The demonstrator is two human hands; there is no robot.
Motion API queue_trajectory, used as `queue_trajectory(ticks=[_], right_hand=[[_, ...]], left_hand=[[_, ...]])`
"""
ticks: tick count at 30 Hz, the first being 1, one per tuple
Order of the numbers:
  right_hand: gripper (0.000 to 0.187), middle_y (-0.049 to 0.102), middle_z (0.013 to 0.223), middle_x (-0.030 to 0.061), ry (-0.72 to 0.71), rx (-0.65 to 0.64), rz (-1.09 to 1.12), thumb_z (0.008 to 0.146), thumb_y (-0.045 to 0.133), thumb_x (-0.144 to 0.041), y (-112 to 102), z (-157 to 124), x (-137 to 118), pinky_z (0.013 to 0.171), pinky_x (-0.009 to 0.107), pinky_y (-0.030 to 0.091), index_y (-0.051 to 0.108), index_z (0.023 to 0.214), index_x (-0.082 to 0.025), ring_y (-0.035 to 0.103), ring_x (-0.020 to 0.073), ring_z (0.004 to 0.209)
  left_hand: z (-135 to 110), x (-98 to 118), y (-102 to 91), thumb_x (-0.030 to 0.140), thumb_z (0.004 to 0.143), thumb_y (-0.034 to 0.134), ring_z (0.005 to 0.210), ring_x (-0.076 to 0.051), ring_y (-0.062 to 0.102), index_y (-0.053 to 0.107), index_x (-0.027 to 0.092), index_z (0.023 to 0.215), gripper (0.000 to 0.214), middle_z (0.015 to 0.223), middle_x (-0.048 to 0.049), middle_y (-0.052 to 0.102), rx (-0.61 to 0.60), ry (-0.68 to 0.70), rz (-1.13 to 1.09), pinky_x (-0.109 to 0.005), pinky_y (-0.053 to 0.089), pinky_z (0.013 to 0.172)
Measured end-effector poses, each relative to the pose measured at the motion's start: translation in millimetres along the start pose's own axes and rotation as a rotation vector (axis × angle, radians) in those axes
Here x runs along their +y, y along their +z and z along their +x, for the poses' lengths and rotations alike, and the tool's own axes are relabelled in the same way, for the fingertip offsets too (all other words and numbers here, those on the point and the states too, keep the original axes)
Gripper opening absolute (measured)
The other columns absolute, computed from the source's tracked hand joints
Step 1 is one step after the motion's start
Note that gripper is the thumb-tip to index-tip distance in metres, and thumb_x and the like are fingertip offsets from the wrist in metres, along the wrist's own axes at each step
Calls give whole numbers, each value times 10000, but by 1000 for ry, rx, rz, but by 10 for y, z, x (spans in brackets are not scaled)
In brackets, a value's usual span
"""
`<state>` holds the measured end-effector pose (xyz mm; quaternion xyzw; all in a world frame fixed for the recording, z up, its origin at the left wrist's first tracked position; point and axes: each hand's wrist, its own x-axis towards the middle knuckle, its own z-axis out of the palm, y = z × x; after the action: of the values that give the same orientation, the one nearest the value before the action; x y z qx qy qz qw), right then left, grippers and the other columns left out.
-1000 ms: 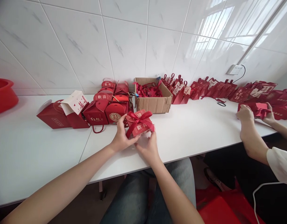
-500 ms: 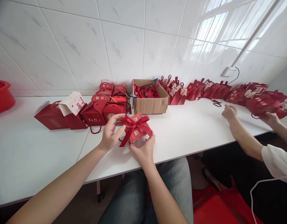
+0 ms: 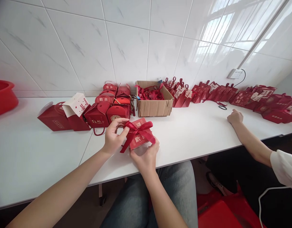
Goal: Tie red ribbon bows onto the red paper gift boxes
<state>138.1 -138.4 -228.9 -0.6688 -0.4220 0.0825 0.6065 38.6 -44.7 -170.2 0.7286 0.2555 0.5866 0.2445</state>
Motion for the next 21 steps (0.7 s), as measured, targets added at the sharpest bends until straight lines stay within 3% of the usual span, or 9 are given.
queue_trajectory(ticks=[10, 18, 21], right_hand=[[834, 370, 1173, 111, -4, 43, -4, 552, 781, -421, 9, -97, 29, 797, 488, 485, 274, 1199, -278, 434, 337, 1097], [826, 399, 1208, 120, 36, 46, -3, 550, 777, -446, -8, -130, -7, 832, 479, 483, 317, 1206, -244, 443, 320, 1132], [960, 414, 1276, 143, 85, -88, 79, 548, 779, -496, -190, -119, 48, 896, 494, 469, 281, 1316, -206, 458, 322, 1177]], left_hand=[[-9, -7, 22, 112, 721, 634, 697, -99, 590, 524, 200, 823, 174, 752, 33, 568, 104, 46, -4, -253, 544, 727], [-33, -27, 14, 136, 716, 645, 714, -115, 613, 527, 201, 821, 171, 745, 27, 585, 112, 47, 34, -269, 548, 732], [-15, -30, -5, 130, 698, 635, 691, -108, 595, 521, 202, 816, 179, 720, 36, 564, 87, -28, -8, -266, 540, 739]])
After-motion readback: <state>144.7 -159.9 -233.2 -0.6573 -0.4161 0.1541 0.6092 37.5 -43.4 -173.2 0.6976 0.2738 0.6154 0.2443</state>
